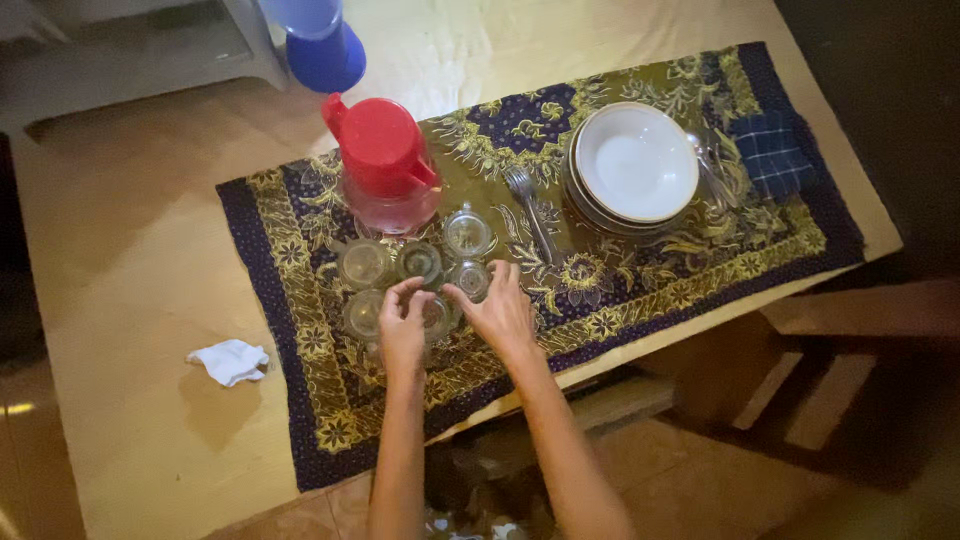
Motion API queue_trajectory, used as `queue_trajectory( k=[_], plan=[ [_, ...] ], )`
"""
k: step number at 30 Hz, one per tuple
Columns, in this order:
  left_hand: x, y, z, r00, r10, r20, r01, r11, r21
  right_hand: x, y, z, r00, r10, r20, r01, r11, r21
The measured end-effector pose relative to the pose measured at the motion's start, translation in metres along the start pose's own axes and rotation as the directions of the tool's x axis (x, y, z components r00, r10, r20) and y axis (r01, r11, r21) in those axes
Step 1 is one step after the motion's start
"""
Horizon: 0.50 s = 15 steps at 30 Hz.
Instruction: The person organizes glasses, bowls, and silverware on a table runner before folding a cloth and wiping down the items.
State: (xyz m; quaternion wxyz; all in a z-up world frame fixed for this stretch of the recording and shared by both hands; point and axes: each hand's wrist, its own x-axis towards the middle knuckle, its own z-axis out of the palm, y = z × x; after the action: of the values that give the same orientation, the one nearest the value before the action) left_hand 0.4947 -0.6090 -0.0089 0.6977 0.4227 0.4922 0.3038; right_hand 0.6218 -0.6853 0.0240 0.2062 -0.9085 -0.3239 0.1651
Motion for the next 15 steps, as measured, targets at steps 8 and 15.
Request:
queue_trajectory(
  k=[8,15],
  plan=[
    [0.008,-0.005,0.008,0.994,0.112,0.009,-0.112,0.974,0.199,0.007,-0.007,0.002,0.998,-0.008,0.055,0.014,0.992,-0.125],
    [0.006,-0.018,0.004,0.984,0.176,0.01,-0.171,0.938,0.301,0.012,0.004,-0.016,0.945,-0.29,0.154,0.306,0.947,-0.097]
  ],
)
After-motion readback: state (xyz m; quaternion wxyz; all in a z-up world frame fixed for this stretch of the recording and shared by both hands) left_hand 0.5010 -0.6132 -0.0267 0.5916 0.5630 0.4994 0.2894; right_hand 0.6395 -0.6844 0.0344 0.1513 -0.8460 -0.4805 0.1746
